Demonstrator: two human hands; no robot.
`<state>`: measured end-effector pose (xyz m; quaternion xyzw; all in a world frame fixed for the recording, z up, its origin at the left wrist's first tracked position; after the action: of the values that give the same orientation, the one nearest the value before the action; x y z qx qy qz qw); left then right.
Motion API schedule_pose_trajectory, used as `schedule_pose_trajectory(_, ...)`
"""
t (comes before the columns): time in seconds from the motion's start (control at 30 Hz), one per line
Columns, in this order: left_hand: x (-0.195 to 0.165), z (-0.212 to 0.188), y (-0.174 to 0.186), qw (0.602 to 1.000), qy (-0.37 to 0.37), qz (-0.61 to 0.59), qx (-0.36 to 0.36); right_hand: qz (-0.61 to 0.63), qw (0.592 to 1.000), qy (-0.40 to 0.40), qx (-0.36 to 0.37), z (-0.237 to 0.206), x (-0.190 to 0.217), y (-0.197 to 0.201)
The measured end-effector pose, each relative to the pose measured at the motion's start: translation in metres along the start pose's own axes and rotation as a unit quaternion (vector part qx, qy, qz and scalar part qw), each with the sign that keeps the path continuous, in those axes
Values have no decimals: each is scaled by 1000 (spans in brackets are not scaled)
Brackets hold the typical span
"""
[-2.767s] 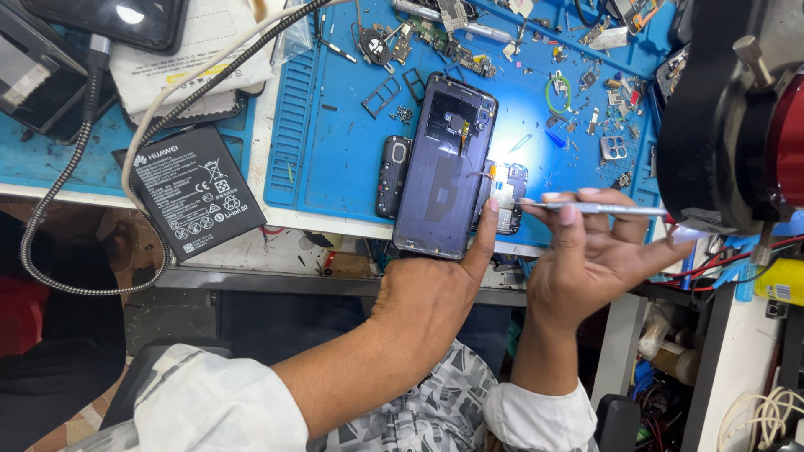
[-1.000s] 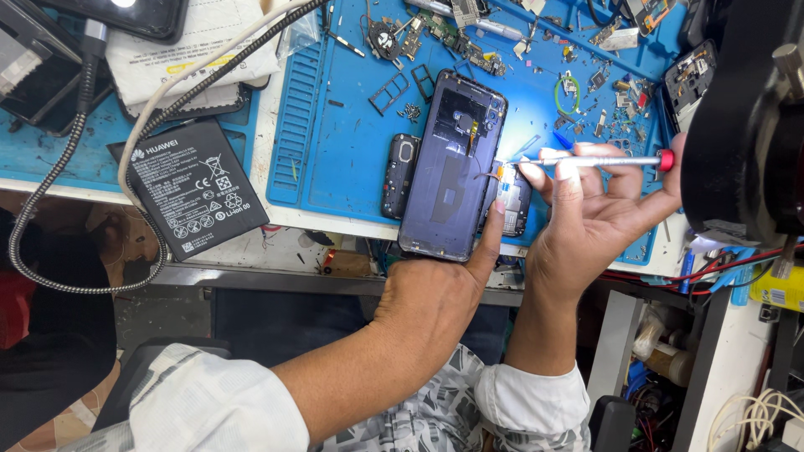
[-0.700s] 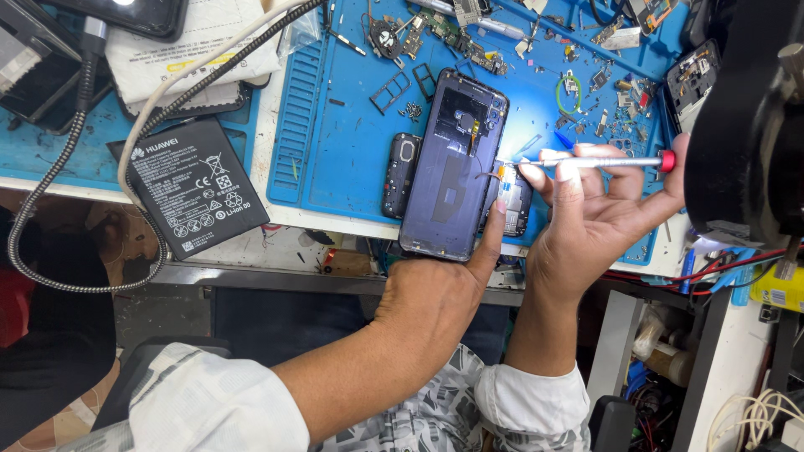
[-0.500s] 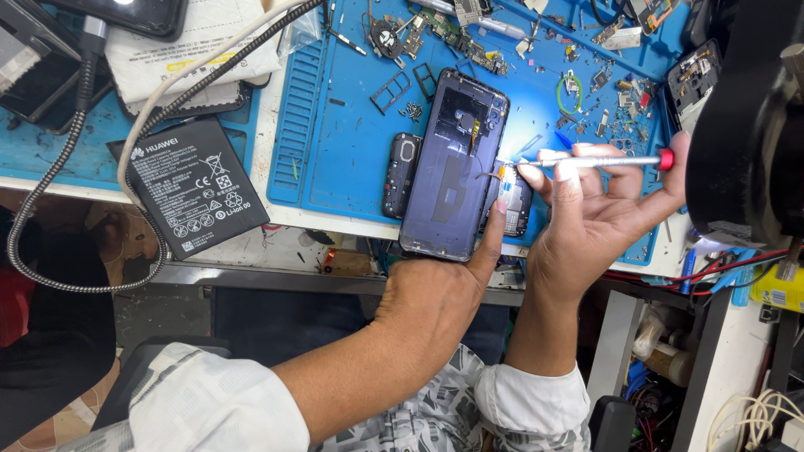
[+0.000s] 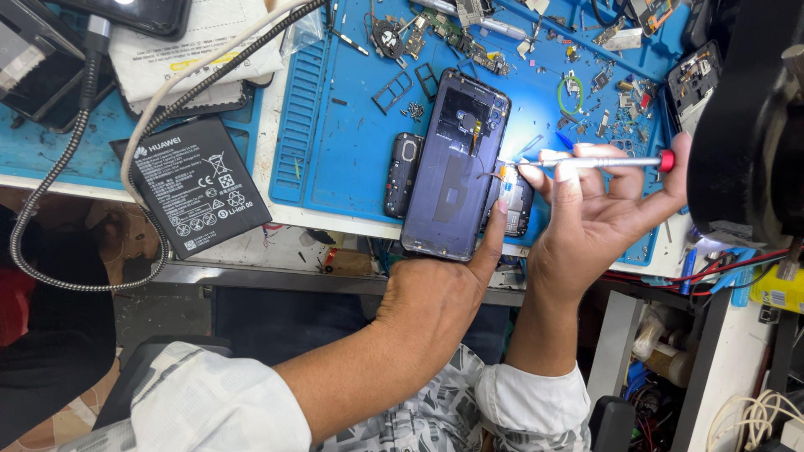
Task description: The person repairs a disassembled smartphone on a cluttered workbench. They use a screwdriver to manipulate internal components and connectors, then reassemble the device by aligning and snapping the casing together.
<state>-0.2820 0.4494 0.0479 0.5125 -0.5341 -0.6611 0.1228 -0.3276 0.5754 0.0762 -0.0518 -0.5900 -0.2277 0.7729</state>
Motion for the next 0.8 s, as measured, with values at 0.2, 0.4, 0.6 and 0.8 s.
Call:
schedule_pose_trajectory(0.2, 2, -3, -20, 999, 2, -8, 53, -157, 975, 146, 65, -11, 20, -14)
schedule_pose_trajectory(0.4, 0, -10, 7, 986, -5, 71, -151, -229, 946, 207, 96, -9, 20, -15)
schedule_pose_trajectory(0.6, 3, -5, -18, 999, 8, -23, 46, -215, 953, 185, 107, 0, 16, 5)
schedule_pose_trajectory(0.8, 3, -4, -8, 999, 8, -9, 33, -194, 960, 175, 101, -1, 18, 7)
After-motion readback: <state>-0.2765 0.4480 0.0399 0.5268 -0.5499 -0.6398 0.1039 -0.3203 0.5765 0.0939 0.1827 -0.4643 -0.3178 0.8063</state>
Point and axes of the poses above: each hand's wrist, its own z-axis towards the middle knuckle, its own y-axis out of the back of the hand, x = y × z, the point moved 9 cm from there along z, towards the middle knuckle, and after that the axes turned 11 degrees about -z, right-handed, at the moved point
